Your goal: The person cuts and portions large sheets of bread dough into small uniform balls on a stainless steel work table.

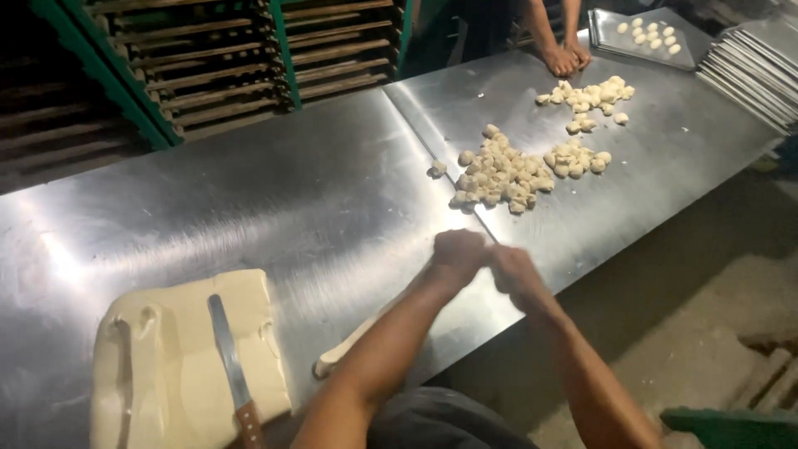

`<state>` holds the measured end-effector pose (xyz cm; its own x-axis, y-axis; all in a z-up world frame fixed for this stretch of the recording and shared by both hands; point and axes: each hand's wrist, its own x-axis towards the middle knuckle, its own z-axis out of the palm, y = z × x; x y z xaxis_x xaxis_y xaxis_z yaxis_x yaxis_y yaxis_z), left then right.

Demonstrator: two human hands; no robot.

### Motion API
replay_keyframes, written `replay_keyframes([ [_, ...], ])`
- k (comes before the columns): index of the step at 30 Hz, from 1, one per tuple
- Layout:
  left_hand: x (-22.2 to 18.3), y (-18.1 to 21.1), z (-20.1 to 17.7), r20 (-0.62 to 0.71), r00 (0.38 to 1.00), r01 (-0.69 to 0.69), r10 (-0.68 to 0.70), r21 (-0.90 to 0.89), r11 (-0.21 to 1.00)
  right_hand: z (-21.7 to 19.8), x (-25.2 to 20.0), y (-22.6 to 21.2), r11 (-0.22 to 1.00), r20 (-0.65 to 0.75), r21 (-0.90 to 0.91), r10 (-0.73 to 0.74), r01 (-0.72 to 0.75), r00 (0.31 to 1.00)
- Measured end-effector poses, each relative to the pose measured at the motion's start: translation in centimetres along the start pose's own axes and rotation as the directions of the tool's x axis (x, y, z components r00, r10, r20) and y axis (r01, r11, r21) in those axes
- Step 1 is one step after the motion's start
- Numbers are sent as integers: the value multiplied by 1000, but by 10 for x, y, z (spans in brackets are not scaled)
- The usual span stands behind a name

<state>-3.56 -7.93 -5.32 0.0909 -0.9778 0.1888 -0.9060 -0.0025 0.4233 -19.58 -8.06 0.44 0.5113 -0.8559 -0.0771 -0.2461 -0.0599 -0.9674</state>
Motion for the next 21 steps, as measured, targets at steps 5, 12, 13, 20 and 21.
replay_keyframes([
  [5,-5,-78,19,188,832,536,-522,-29,843,-5,-5,-28,888,675,-345,8,305,738],
  [12,-43,-25,-4,-241,966,6,-95,-346,938,-11,58,2,484,277,-547,-665,683,693],
  [13,-50,-11,-15,-478,877,-260,49,-387,885,-9,53,9,603,292,-476,-578,640,762],
  [20,-65,3,-17,66,891,442,-448,-350,826,-11,85,37,883,302,-132,-397,450,867],
  [21,-65,6,-12,36,898,432,-439,-274,860,-3,80,40,880,319,-110,-409,462,855],
])
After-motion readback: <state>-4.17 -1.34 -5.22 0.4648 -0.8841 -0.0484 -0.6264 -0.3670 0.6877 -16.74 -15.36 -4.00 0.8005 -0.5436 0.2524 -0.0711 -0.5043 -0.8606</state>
